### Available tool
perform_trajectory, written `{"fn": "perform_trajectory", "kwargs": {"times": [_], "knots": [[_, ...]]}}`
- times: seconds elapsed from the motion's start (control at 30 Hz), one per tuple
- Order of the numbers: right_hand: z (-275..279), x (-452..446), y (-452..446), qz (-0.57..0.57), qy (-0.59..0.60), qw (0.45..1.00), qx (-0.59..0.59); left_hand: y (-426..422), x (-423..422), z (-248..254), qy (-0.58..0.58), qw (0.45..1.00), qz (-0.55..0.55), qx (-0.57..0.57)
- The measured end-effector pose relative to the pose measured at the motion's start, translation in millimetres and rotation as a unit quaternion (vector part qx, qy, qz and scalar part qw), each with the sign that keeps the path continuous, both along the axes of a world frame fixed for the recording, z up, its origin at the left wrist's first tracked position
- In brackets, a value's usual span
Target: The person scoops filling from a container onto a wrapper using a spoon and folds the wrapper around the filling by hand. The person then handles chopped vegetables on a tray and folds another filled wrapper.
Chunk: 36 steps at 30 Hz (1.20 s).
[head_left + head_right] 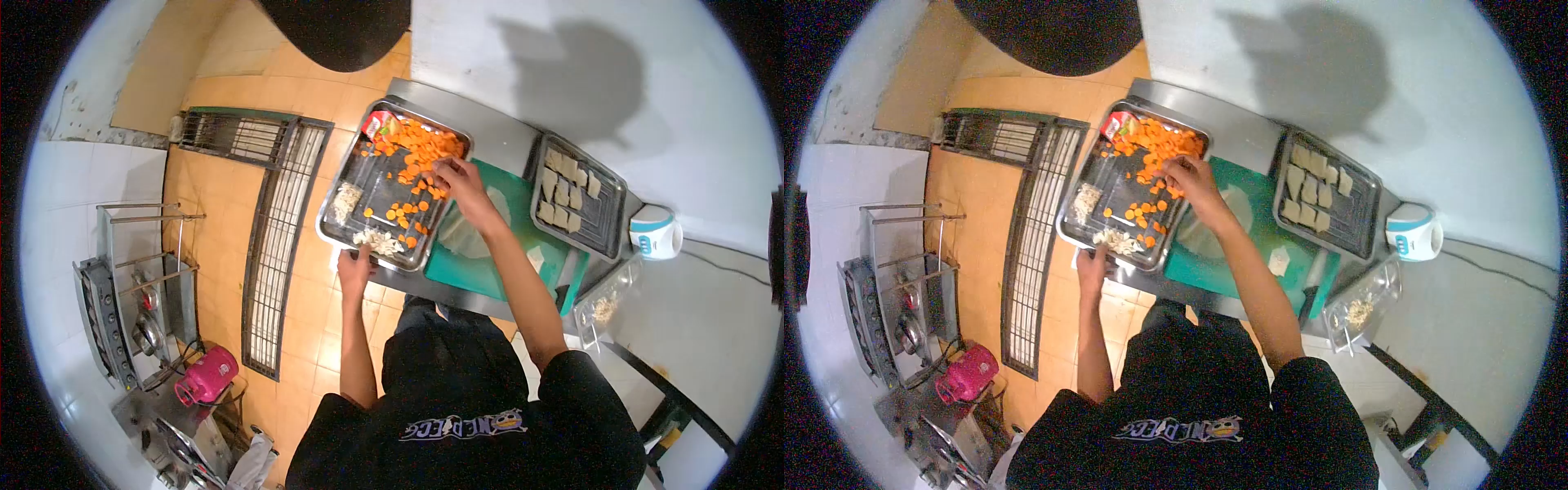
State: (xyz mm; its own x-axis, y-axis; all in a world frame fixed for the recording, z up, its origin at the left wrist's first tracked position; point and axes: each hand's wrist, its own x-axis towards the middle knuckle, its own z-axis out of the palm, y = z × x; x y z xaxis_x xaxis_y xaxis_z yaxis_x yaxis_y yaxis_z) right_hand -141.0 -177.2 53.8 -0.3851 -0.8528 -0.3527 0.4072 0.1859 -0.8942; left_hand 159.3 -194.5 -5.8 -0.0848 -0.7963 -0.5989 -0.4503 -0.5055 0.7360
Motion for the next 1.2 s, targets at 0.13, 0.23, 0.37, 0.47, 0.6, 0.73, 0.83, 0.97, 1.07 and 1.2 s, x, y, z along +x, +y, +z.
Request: {"fn": "perform_trajectory", "kwargs": {"times": [0.13,0.23,0.37,0.47,0.6,0.73,0.83,0.97,1.07,1.2], "knots": [[15,-4,68,-0.038,-0.04,0.998,0.002,6,10,6,0.017,0.999,-0.036,-0.006],[22,-9,131,-0.067,-0.056,0.996,0.01,8,15,10,-0.025,0.999,-0.047,0.007],[30,-25,222,-0.144,-0.018,0.989,0.019,23,30,15,-0.193,0.97,-0.123,-0.079],[8,-53,295,-0.189,0.012,0.98,0.057,64,-11,70,-0.325,0.913,-0.139,-0.203],[-5,-79,347,-0.211,0.091,0.967,0.111,136,-75,64,-0.171,0.935,-0.176,-0.256],[-25,-92,349,-0.144,0.259,0.952,0.082,215,-159,77,-0.122,0.908,-0.331,-0.228],[-21,-92,331,-0.096,0.341,0.932,0.072,251,-188,62,-0.076,0.83,-0.431,-0.344],[-17,-96,310,-0.069,0.392,0.914,0.075,269,-214,53,-0.126,0.734,-0.48,-0.464],[-31,-99,301,-0.072,0.435,0.897,0.04,269,-222,51,-0.136,0.727,-0.483,-0.47],[-24,-96,303,-0.078,0.419,0.904,0.048,253,-229,50,-0.074,0.785,-0.44,-0.43]]}}
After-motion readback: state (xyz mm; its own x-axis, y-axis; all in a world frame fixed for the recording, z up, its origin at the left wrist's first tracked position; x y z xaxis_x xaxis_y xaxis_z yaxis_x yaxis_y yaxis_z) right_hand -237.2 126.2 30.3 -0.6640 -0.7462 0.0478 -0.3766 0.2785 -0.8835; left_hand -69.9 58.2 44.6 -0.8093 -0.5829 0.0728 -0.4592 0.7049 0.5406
